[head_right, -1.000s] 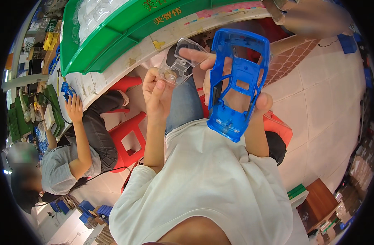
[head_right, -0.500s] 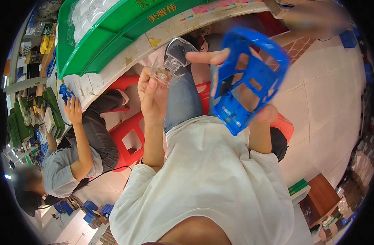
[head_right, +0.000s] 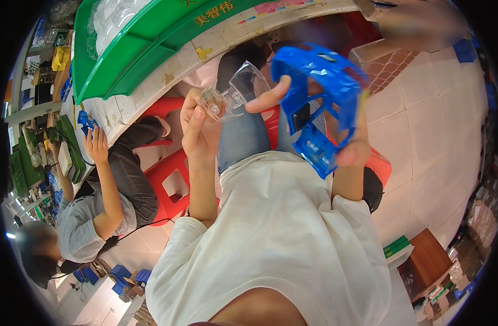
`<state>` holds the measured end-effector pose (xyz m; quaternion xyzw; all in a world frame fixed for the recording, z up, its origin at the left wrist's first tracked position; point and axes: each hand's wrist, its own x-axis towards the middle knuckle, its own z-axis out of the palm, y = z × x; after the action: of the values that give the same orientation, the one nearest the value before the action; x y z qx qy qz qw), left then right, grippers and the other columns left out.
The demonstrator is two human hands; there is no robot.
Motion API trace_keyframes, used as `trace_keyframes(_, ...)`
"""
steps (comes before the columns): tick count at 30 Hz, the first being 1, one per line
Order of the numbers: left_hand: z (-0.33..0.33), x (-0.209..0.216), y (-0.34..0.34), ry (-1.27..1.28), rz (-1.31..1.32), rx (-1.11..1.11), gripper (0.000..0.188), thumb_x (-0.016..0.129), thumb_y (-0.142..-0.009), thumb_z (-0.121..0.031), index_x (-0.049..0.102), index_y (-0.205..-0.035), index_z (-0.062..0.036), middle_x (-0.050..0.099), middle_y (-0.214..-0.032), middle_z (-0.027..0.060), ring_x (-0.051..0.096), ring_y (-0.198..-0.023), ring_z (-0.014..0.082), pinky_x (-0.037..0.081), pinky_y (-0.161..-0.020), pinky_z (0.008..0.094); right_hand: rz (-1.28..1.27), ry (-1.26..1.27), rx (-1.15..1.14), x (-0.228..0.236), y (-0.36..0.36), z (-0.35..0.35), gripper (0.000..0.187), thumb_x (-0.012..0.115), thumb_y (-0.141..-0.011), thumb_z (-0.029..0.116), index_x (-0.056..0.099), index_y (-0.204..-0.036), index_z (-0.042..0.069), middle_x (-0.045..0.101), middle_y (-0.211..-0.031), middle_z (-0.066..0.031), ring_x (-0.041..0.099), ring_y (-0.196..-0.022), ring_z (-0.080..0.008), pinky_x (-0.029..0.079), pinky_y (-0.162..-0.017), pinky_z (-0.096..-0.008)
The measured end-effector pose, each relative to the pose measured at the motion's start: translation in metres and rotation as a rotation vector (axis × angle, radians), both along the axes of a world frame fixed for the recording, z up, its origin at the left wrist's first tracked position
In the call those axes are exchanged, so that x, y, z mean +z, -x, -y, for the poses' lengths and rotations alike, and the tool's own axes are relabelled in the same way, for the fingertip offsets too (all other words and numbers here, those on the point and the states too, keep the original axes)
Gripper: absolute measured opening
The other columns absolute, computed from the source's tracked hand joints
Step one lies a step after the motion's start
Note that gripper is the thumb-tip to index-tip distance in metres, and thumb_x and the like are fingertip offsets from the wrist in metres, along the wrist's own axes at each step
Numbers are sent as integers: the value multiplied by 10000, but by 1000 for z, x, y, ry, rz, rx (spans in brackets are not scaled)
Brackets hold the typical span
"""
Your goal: The person assembles toy cars by taking clear plastic window inserts from a container and pressing them into the toy car bodies by hand.
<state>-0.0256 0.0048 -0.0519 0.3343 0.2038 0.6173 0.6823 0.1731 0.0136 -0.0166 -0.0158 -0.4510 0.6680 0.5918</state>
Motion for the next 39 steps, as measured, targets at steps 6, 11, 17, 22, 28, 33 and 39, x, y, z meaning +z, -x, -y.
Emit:
trace_keyframes(6, 3, 7, -2, 26, -24, -44, 203, 584, -781, -183, 438, -845, -58, 490, -722, 23, 461, -677, 111, 351, -649, 238, 258, 31, -221, 5, -1, -6, 806, 632, -641, 581, 424, -1156, -3, 351, -1205, -351, 599, -700, -171, 461, -605, -166)
trace_keyframes(11, 3, 7, -3, 33, -86, -15, 232, 594, -767, -217, 424, -842, -77, 471, -700, 8, 402, -666, 110, 306, -629, 239, 53, -248, 101, -6, -9, -16, 796, 665, -656, 511, 376, -1187, -7, 335, -1211, -355, 591, -877, -242, 485, -671, -189)
trace_keyframes(17, 4, 6, -3, 5, 21, -55, 155, 571, -791, -133, 454, -832, -40, 503, -732, 41, 508, -681, 114, 389, -661, 234, 366, 98, -283, 9, -3, 3, 852, 667, -637, 532, 337, -1257, 49, 389, -1228, -232, 580, -848, -197, 495, -643, -234)
trace_keyframes(22, 3, 6, -2, -3, -36, -4, 160, 576, -787, -137, 456, -834, -41, 502, -718, 39, 505, -682, 113, 383, -666, 237, -15, 37, 58, -3, -7, 6, 817, 696, -600, 479, 392, -1181, -8, 429, -1180, -233, 458, -1075, -283, 386, -865, -335)
trace_keyframes(28, 7, 8, -1, -9, 90, -13, 187, 579, -779, -172, 438, -821, -57, 488, -690, 26, 461, -649, 127, 347, -638, 249, 327, 169, -350, 5, -8, 4, 890, 722, -588, 456, 329, -1236, -10, 429, -1175, -228, 492, -999, -192, 436, -812, -268)
trace_keyframes(33, -23, -23, 20, 144, -484, 298, 203, 541, -809, -194, 462, -911, -37, 483, -744, 7, 429, -707, 123, 334, -656, 257, 284, 183, -351, 2, -16, 5, 888, 716, -578, 504, 349, -1216, 7, 394, -1200, -255, 540, -872, -127, 474, -683, -189)
trace_keyframes(39, -15, -41, 46, 119, -197, 449, 125, 535, -827, -134, 509, -894, -32, 517, -778, 16, 426, -679, 105, 338, -641, 249, 351, 288, -430, -7, -11, 13, 802, 712, -566, 490, 429, -1127, -9, 461, -1135, -243, 517, -955, -178, 451, -731, -232)
